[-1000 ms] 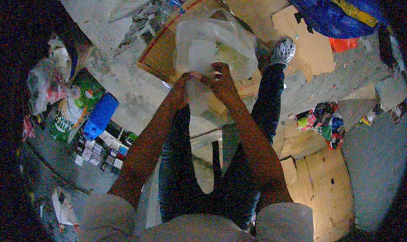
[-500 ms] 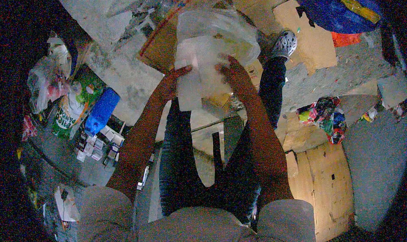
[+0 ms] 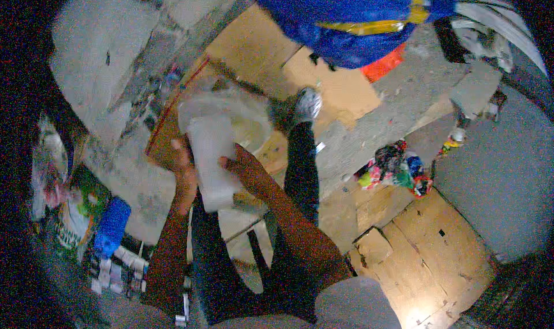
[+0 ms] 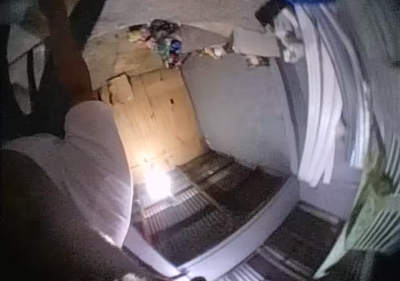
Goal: The person sorts various small items from a clear plastic bag into a larger blue bag. They handle plastic bags, papers, and small packaged goods one by one, transferring them between containers in a cluttered room.
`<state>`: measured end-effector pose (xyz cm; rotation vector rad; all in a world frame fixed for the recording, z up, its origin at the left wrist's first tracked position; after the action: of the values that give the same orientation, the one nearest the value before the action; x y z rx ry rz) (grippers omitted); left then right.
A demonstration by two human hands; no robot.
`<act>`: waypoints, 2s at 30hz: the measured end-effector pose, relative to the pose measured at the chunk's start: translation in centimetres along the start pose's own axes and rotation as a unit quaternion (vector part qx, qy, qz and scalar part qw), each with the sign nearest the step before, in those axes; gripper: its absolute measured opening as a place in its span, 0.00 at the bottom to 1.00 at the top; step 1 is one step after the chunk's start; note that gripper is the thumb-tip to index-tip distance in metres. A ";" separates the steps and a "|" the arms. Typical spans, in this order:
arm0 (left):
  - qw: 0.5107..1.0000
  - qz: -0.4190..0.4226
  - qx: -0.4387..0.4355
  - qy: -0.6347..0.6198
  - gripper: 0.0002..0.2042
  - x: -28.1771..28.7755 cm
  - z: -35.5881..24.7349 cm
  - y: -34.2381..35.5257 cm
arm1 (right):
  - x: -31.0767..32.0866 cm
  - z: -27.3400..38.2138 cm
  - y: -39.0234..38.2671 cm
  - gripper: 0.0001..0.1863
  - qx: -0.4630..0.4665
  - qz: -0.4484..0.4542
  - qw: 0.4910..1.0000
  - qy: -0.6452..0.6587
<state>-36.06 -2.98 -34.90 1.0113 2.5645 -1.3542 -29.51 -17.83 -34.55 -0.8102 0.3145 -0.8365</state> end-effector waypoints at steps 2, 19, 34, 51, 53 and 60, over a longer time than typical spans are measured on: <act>0.990 -0.038 -0.081 0.106 0.32 -0.2 -3.4 1.0 | 4.1 5.1 -1.4 0.33 -0.005 -0.027 0.998 -0.050; 0.569 0.049 -0.074 0.818 0.32 1.8 -3.9 14.7 | 28.7 41.7 7.2 0.22 0.413 -0.260 0.738 -0.466; 0.577 -0.100 -0.445 0.678 0.11 1.5 -14.3 6.8 | -5.3 -8.7 24.4 0.23 0.074 0.113 0.899 -0.416; 0.255 0.270 -0.242 0.896 0.37 9.6 0.3 19.9 | -0.5 -4.9 24.3 0.30 0.210 0.301 0.667 -0.649; 0.329 0.266 -0.263 0.867 0.23 6.1 -1.3 16.9 | 0.1 -4.1 23.7 0.31 0.216 0.300 0.661 -0.653; 0.268 0.318 -0.252 0.874 0.39 4.3 4.6 18.4 | -5.3 -5.5 25.6 0.37 0.256 0.146 0.757 -0.584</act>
<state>-29.84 3.01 -52.29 -1.7666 -0.6319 -0.9457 -22.22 -6.42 -57.59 -0.5991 -0.8679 0.0147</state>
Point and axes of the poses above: each hand's wrist, its own y-axis towards the middle knuckle, its own x-axis out of the back of the hand, z = x × y, the point moved 7 cm from there along y, towards the middle knuckle, and after that the axes turned 8 degrees about -z, right-handed, at the moved point
